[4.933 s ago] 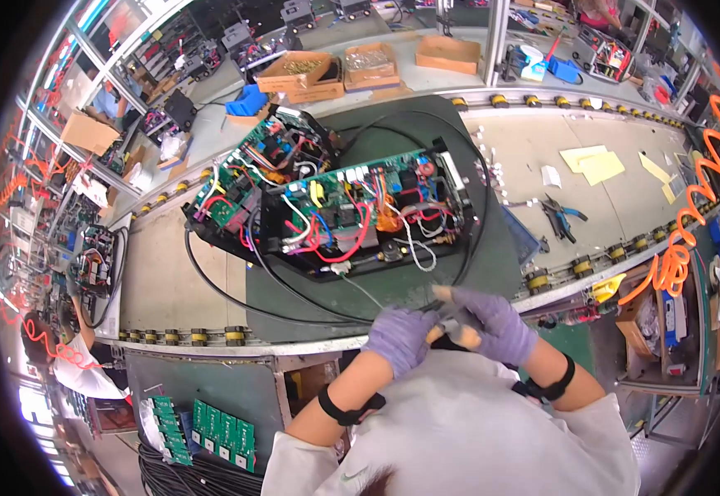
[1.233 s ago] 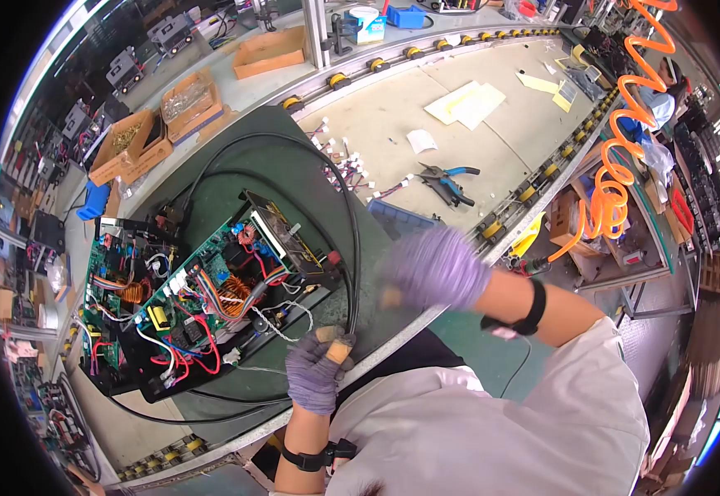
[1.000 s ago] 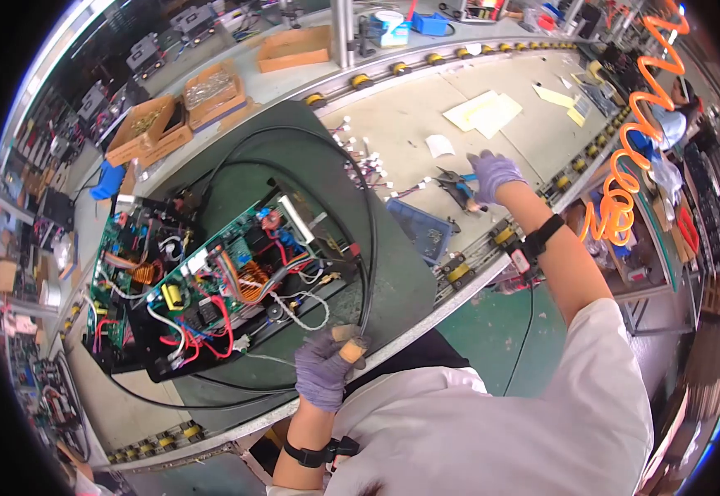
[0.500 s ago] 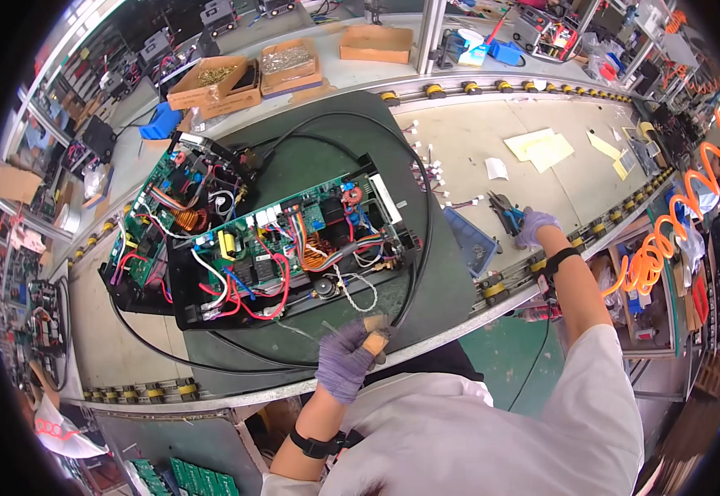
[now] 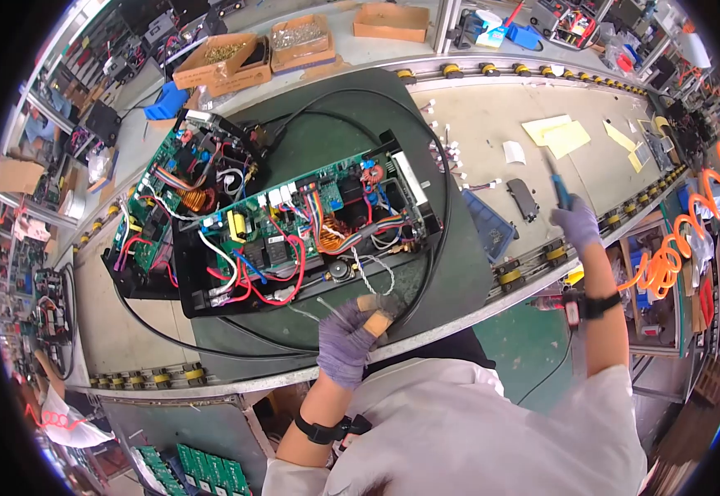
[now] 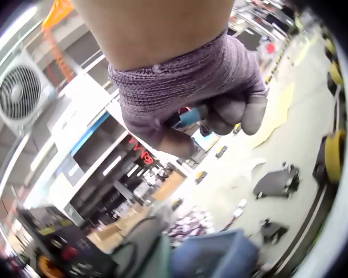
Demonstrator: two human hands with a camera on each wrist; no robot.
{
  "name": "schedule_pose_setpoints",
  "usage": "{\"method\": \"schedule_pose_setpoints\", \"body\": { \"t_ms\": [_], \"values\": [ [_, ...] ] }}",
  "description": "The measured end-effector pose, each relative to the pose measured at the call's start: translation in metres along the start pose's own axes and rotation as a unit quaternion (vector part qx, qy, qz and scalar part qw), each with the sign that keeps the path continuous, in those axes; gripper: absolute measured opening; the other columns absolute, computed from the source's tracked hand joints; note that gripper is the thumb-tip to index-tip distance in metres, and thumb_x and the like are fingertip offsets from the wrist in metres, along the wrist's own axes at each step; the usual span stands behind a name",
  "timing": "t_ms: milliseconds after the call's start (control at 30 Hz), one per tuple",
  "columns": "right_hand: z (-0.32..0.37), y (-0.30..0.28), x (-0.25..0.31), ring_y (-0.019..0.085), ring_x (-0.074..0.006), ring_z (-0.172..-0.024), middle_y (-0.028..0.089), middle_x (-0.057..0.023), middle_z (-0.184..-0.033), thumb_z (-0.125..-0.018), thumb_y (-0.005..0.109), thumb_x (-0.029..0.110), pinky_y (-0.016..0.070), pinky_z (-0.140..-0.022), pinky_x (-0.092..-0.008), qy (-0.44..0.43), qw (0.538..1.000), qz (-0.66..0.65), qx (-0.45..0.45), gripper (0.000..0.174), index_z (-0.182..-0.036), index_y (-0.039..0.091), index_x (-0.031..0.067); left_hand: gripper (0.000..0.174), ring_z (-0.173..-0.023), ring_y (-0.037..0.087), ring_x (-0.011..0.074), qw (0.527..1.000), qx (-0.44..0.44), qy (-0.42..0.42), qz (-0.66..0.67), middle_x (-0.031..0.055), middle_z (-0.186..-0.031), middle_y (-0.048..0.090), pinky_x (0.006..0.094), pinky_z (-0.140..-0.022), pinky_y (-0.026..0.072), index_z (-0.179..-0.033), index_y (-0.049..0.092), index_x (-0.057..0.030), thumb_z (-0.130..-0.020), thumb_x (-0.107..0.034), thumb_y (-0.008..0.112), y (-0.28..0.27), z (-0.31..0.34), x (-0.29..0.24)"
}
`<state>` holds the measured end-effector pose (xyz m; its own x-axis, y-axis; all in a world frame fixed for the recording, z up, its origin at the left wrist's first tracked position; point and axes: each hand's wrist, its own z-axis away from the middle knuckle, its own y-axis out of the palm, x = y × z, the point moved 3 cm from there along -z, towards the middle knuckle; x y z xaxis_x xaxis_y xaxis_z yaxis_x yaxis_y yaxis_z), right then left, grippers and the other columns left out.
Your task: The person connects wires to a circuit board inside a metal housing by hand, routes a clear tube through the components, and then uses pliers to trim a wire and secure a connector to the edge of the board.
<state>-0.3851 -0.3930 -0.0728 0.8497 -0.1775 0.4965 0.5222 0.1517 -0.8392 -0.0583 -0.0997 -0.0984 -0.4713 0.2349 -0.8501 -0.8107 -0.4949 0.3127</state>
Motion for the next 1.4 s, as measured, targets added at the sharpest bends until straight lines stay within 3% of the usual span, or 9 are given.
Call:
{"method": "schedule_pose_setpoints", "body": {
  "t_ms": [67,100,200,300,400,500,600,1033,1400],
  "values": [
    [0.009,0.005,-0.036,0.051,-0.012,-0.066,0.049,-0.0015,-0.075,-0.07,0.06,0.003,0.0419,-0.056,-0.0278,-0.129,0.918,-0.373,0.044,0.029,-0.098,0.052,0.0071,0.026,-0.056,0.056,0.0074,1.0,-0.016,0.003,-0.003,0.0068,-0.087,0.071,0.0195,-0.047,0.0382,-0.105,0.066,-0.0039,-0.083,-0.015,0.075,-0.004,-0.003,0.003],
    [0.011,0.013,-0.053,0.056,-0.0148,-0.073,0.053,-0.0031,-0.086,-0.067,0.061,-0.003,0.0468,-0.062,-0.0278,-0.189,0.863,-0.451,0.125,0.042,-0.107,0.053,0.0071,0.026,-0.056,0.056,0.0076,1.0,-0.01,0.003,-0.005,0.006,-0.085,0.071,0.0197,-0.047,0.038,-0.105,0.066,-0.0039,-0.083,-0.015,0.075,-0.004,-0.004,0.003],
    [0.104,0.01,0.01,0.059,-0.0157,-0.092,0.053,-0.0035,-0.1,-0.063,0.061,-0.007,0.0512,-0.079,-0.0285,-0.209,0.824,-0.522,0.075,0.067,-0.127,0.046,0.0065,0.02,-0.058,0.055,0.0074,1.0,-0.005,0.002,0.018,0.0058,-0.087,0.07,0.0196,-0.048,0.0383,-0.103,0.066,-0.0047,-0.085,-0.012,0.073,-0.003,-0.007,0.002],
    [0.127,0.03,0.012,0.058,-0.0166,-0.094,0.054,-0.004,-0.102,-0.064,0.061,-0.006,0.0489,-0.083,-0.0306,-0.295,0.882,-0.366,0.025,0.066,-0.127,0.045,0.0065,0.017,-0.059,0.054,0.0073,1.0,-0.001,0.008,-0.002,0.0068,-0.089,0.07,0.0197,-0.048,0.0384,-0.101,0.066,-0.005,-0.086,-0.009,0.071,-0.001,-0.006,0.003],
    [0.166,0.06,0.028,0.056,-0.0179,-0.095,0.054,-0.0047,-0.102,-0.063,0.062,-0.004,0.0464,-0.086,-0.032,-0.279,0.879,-0.375,0.093,0.063,-0.123,0.047,0.0057,0.016,-0.06,0.054,0.0072,1.0,-0.005,0.006,-0.01,0.0072,-0.089,0.069,0.0197,-0.048,0.038,-0.101,0.066,-0.0048,-0.086,-0.007,0.07,-0.003,-0.002,0.004],
    [0.178,0.082,0.047,0.058,-0.0277,-0.088,0.056,-0.0111,-0.098,-0.058,0.067,0.003,0.0471,-0.081,-0.035,-0.375,0.903,-0.16,0.132,0.057,-0.112,0.051,0.0041,0.017,-0.058,0.052,0.0064,1.0,-0.027,0.008,0.011,0.0074,-0.088,0.069,0.0197,-0.046,0.0364,-0.101,0.066,-0.0046,-0.085,-0.008,0.071,-0.006,0.002,0.001],
    [0.186,0.084,0.078,0.057,-0.0348,-0.087,0.057,-0.0155,-0.1,-0.055,0.074,0.009,0.0477,-0.078,-0.042,-0.5,0.86,0.002,0.099,0.062,-0.113,0.051,0.0043,0.019,-0.057,0.051,0.0057,0.999,-0.034,0.006,0.005,0.007,-0.088,0.069,0.0197,-0.047,0.036,-0.103,0.065,-0.0046,-0.085,-0.008,0.071,-0.012,0.003,-0.001],
    [0.189,0.103,0.103,0.059,-0.0364,-0.096,0.058,-0.0191,-0.103,-0.061,0.079,0.029,0.0474,-0.084,-0.0463,-0.527,0.832,0.114,0.129,0.064,-0.116,0.058,0.0042,0.026,-0.062,0.05,0.0029,0.998,0.041,0.026,-0.046,-0.0001,-0.082,0.065,0.0186,-0.053,0.0376,-0.109,0.063,-0.0058,-0.085,-0.011,0.071,-0.023,0.009,0.004],
    [0.191,0.11,0.104,0.061,-0.0355,-0.09,0.061,-0.0196,-0.104,-0.064,0.076,0.029,0.0503,-0.079,-0.0449,-0.499,0.831,0.165,0.183,0.057,-0.114,0.061,0.0043,0.024,-0.062,0.049,0.0031,0.997,0.036,0.062,-0.042,-0.0014,-0.079,0.061,0.0184,-0.053,0.0371,-0.107,0.062,-0.0052,-0.085,-0.011,0.07,-0.028,0.006,0.008]
  ]
}}
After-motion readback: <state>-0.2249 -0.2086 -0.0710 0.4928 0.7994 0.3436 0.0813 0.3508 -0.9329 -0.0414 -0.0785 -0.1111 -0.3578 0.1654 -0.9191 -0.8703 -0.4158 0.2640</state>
